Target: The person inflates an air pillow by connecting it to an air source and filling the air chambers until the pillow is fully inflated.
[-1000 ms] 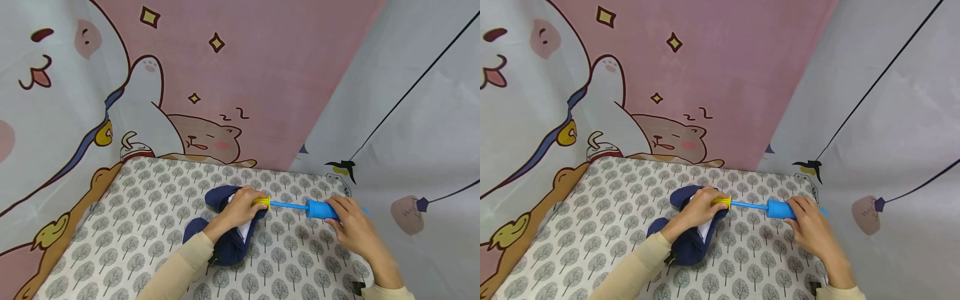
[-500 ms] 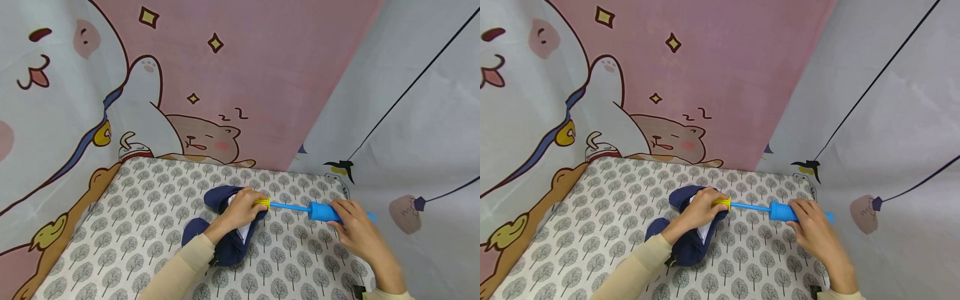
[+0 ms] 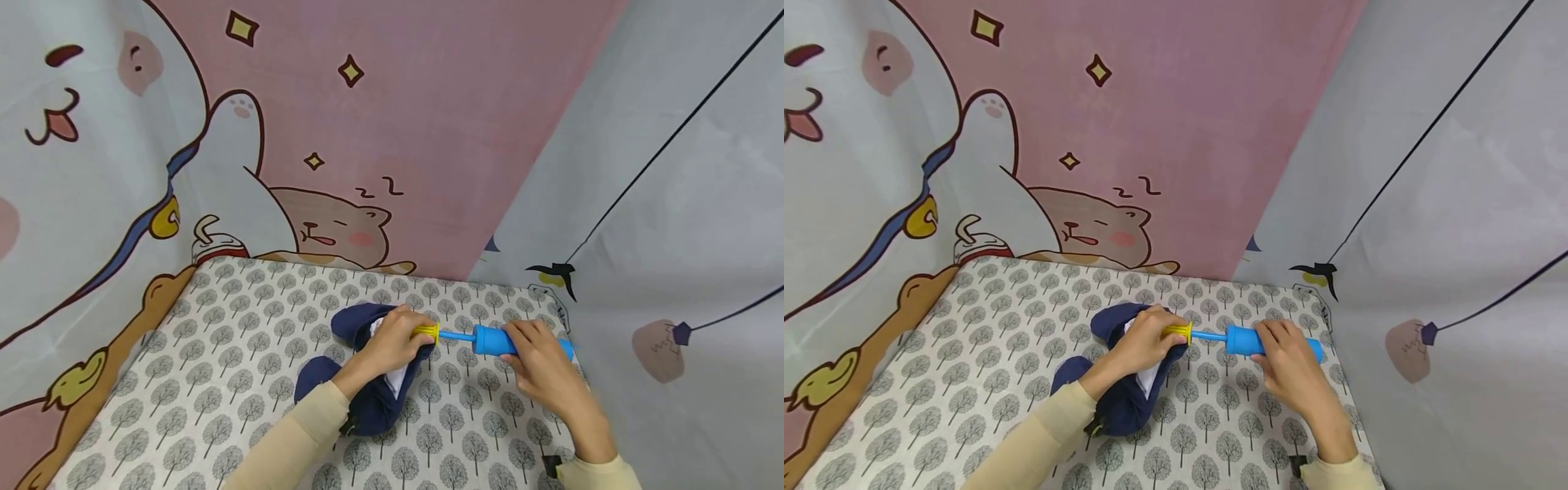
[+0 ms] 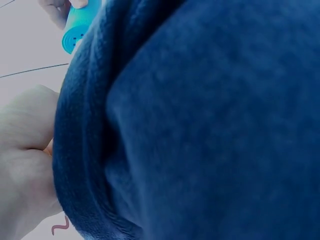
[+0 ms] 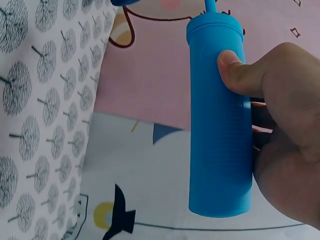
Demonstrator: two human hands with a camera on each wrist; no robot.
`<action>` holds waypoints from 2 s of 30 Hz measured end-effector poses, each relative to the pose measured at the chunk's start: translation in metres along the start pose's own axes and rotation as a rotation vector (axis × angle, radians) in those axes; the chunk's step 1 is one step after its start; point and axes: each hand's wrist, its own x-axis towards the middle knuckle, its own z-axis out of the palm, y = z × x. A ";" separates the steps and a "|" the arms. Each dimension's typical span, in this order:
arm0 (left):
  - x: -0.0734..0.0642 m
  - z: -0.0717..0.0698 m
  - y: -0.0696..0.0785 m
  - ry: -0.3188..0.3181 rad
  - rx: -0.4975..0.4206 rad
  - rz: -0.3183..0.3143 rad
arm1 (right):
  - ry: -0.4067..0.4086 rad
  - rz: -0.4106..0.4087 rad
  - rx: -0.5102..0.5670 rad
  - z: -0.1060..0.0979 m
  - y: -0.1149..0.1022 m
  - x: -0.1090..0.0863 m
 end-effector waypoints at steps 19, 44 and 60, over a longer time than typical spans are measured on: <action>0.004 0.008 0.000 0.019 0.021 0.046 | 0.001 -0.024 0.015 0.027 -0.027 0.022; 0.002 0.002 -0.008 -0.038 0.006 0.026 | -0.019 0.098 0.052 -0.021 0.027 -0.031; 0.002 -0.006 0.004 0.014 -0.010 0.017 | -0.018 0.020 0.011 -0.014 0.015 -0.012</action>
